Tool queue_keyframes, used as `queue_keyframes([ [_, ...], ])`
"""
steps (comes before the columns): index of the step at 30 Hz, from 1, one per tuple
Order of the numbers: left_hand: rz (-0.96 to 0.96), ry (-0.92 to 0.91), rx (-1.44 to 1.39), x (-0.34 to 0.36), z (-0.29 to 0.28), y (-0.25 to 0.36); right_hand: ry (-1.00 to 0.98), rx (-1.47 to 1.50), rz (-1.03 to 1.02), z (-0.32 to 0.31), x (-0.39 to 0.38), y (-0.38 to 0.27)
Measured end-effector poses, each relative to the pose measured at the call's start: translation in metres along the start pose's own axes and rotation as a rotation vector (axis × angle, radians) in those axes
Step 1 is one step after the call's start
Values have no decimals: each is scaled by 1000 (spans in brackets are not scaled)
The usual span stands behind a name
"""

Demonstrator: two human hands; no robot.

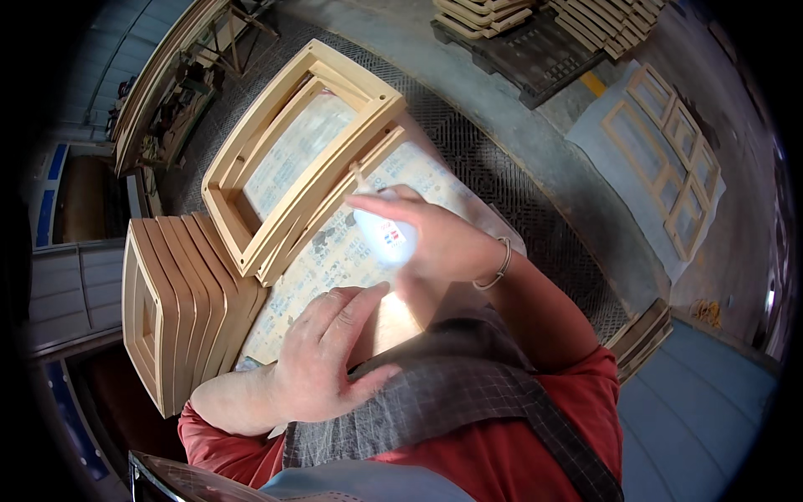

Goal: The person applies glue to the edges of a wooden frame piece, then uses a handheld power sander to smooth the surfaces. They wipe the sanded wood with a cloth and place the finished piece onto a stack of similar frames.

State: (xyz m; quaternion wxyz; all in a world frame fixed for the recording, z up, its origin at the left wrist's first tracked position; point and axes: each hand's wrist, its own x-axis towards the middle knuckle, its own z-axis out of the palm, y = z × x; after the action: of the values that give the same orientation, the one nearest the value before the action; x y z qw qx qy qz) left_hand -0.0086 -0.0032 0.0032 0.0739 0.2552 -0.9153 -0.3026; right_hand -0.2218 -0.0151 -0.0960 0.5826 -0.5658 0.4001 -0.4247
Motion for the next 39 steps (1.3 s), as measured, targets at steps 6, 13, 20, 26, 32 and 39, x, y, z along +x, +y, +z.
queue_keyframes([
  [6, 56, 5, 9, -6, 0, -4, 309, -104, -204, -3, -11, 3],
  [13, 17, -13, 4, -6, -2, -6, 285, 220, -14, -11, -56, -13],
  [20, 117, 34, 12, -5, 2, -9, 384, 288, 34, -19, -98, -7],
  [26, 151, 4, 101, -2, 3, -8, 401, 307, 56, -13, -106, 1],
  [32, 234, -17, 96, -3, 2, -9, 402, 333, 64, -13, -108, -1],
  [39, 177, -92, 95, -1, -2, -5, 399, 352, 59, -11, -111, 2],
])
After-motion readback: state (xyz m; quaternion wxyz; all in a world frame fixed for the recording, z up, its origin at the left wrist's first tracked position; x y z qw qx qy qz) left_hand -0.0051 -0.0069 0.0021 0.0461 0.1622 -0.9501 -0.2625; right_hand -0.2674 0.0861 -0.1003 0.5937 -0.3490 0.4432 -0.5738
